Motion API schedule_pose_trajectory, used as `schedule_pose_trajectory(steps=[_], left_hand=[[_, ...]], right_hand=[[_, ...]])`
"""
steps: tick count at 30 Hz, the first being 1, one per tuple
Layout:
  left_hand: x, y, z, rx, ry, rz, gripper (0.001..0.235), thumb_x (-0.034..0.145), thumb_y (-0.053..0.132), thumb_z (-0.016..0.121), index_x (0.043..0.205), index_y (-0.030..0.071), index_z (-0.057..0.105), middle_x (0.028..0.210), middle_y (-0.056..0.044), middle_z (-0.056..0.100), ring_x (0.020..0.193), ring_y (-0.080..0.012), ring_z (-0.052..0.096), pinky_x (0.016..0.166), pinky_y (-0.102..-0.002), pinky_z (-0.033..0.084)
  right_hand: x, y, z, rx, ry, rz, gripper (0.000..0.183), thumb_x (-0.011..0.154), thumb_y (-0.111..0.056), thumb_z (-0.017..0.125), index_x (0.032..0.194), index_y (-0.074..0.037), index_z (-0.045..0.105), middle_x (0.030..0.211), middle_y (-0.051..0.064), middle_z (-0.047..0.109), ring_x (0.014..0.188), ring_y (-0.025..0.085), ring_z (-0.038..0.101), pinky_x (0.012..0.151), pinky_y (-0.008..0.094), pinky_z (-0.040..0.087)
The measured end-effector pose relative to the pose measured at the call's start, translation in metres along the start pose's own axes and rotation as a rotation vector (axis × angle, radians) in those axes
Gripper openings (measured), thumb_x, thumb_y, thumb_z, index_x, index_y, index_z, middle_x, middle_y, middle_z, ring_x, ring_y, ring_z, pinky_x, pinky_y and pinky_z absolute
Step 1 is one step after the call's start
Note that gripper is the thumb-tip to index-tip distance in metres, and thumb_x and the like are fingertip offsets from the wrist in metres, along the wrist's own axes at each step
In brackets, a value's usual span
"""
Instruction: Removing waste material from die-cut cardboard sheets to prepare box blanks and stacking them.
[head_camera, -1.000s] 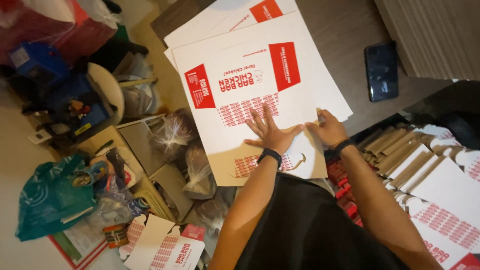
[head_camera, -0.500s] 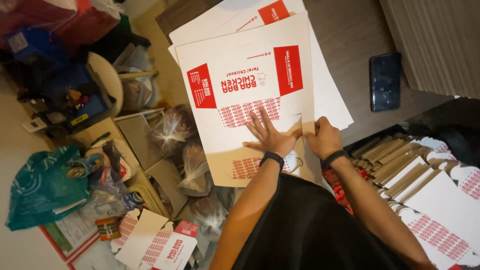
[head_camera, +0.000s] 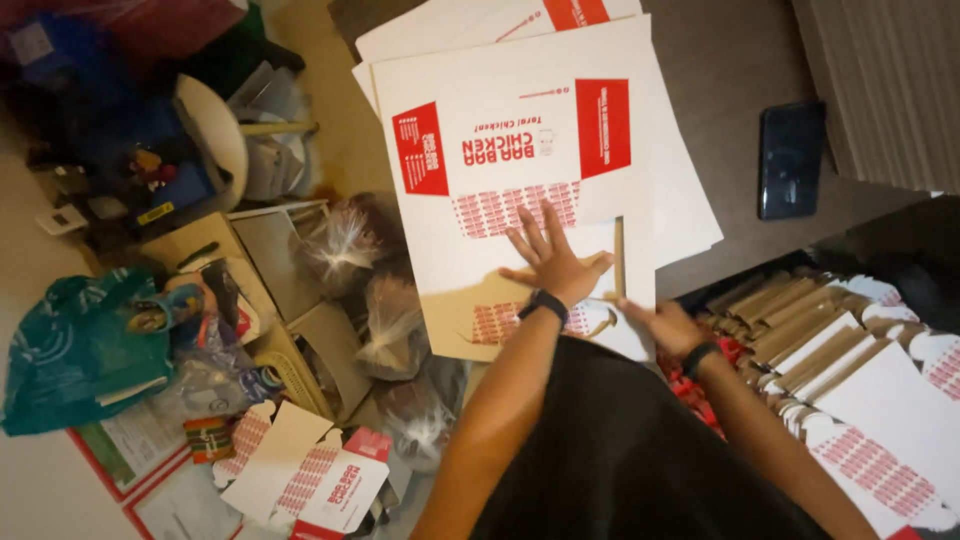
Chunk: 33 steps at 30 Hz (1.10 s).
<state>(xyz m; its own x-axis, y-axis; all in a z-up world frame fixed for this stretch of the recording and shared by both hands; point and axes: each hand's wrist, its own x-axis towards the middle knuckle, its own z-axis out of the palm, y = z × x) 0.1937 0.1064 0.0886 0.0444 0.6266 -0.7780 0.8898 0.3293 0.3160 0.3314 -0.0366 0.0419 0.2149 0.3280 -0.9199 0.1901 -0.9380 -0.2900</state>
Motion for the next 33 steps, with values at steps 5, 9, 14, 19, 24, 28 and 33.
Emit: schedule_pose_trajectory(steps=[5, 9, 14, 19, 24, 28, 33], left_hand=[[-0.014, -0.049, 0.006, 0.174, -0.038, 0.338, 0.134, 0.066, 0.053, 0.091, 0.165, 0.039, 0.001, 0.172, -0.010, -0.022, 0.155, -0.0399, -0.023, 0.109, -0.078, -0.019], [-0.025, -0.050, 0.002, 0.349, -0.044, 0.370, 0.133, 0.066, 0.050, 0.093, 0.164, 0.043, 0.003, 0.172, -0.012, -0.019, 0.156, -0.0389, -0.017, 0.112, -0.077, -0.018], [-0.023, -0.055, 0.007, 0.362, 0.011, 0.424, 0.130, 0.073, 0.048, 0.091, 0.164, 0.043, -0.002, 0.172, -0.013, -0.019, 0.156, -0.0415, -0.016, 0.112, -0.079, -0.013], [0.019, -0.118, 0.021, 0.153, -0.072, 0.598, 0.096, 0.076, 0.049, 0.069, 0.162, 0.038, 0.028, 0.175, -0.006, -0.011, 0.159, -0.0418, -0.008, 0.112, -0.081, -0.010], [0.024, -0.233, -0.003, -0.246, 0.798, 0.142, 0.084, 0.087, 0.026, 0.075, 0.157, 0.005, 0.033, 0.158, -0.027, 0.032, 0.147, -0.0507, 0.028, 0.118, -0.067, 0.024], [0.032, -0.273, -0.013, -0.584, 0.561, 0.140, 0.074, 0.088, 0.034, 0.078, 0.145, -0.004, 0.051, 0.122, -0.022, 0.070, 0.131, -0.0365, 0.056, 0.118, -0.049, 0.036], [0.014, -0.253, -0.078, -0.329, 0.225, -0.059, 0.080, 0.072, 0.076, 0.076, 0.130, 0.024, 0.060, 0.114, -0.012, 0.075, 0.113, -0.0340, 0.071, 0.093, -0.047, 0.056]], right_hand=[[0.009, 0.041, 0.011, 0.001, 0.114, 0.003, 0.078, 0.082, -0.073, 0.074, 0.112, -0.001, 0.079, 0.106, 0.024, 0.077, 0.114, 0.040, 0.068, 0.096, 0.050, 0.054], [-0.023, 0.008, 0.017, -0.210, 0.226, -0.008, 0.068, 0.085, -0.064, 0.071, 0.111, -0.002, 0.080, 0.105, 0.026, 0.077, 0.116, 0.042, 0.067, 0.096, 0.050, 0.055], [-0.064, -0.039, 0.008, -0.219, 0.234, -0.014, 0.068, 0.082, -0.068, 0.073, 0.106, -0.005, 0.081, 0.104, 0.023, 0.077, 0.116, 0.040, 0.067, 0.096, 0.050, 0.053], [-0.046, 0.004, -0.002, -0.187, 0.230, -0.076, 0.073, 0.084, -0.065, 0.072, 0.110, 0.003, 0.079, 0.105, 0.031, 0.075, 0.115, 0.046, 0.066, 0.096, 0.055, 0.052], [-0.007, 0.065, -0.003, -0.191, 0.250, -0.191, 0.066, 0.091, -0.057, 0.073, 0.124, 0.000, 0.071, 0.111, 0.027, 0.074, 0.115, 0.044, 0.066, 0.093, 0.057, 0.052], [0.010, 0.061, 0.018, -0.366, 0.497, -0.191, 0.075, 0.086, -0.054, 0.072, 0.146, -0.011, 0.057, 0.133, 0.022, 0.066, 0.123, 0.043, 0.062, 0.103, 0.055, 0.050], [-0.009, -0.011, 0.074, -0.226, 0.436, -0.612, 0.038, 0.091, -0.030, 0.072, 0.126, -0.015, 0.072, 0.106, 0.018, 0.074, 0.108, 0.038, 0.069, 0.092, 0.048, 0.055]])
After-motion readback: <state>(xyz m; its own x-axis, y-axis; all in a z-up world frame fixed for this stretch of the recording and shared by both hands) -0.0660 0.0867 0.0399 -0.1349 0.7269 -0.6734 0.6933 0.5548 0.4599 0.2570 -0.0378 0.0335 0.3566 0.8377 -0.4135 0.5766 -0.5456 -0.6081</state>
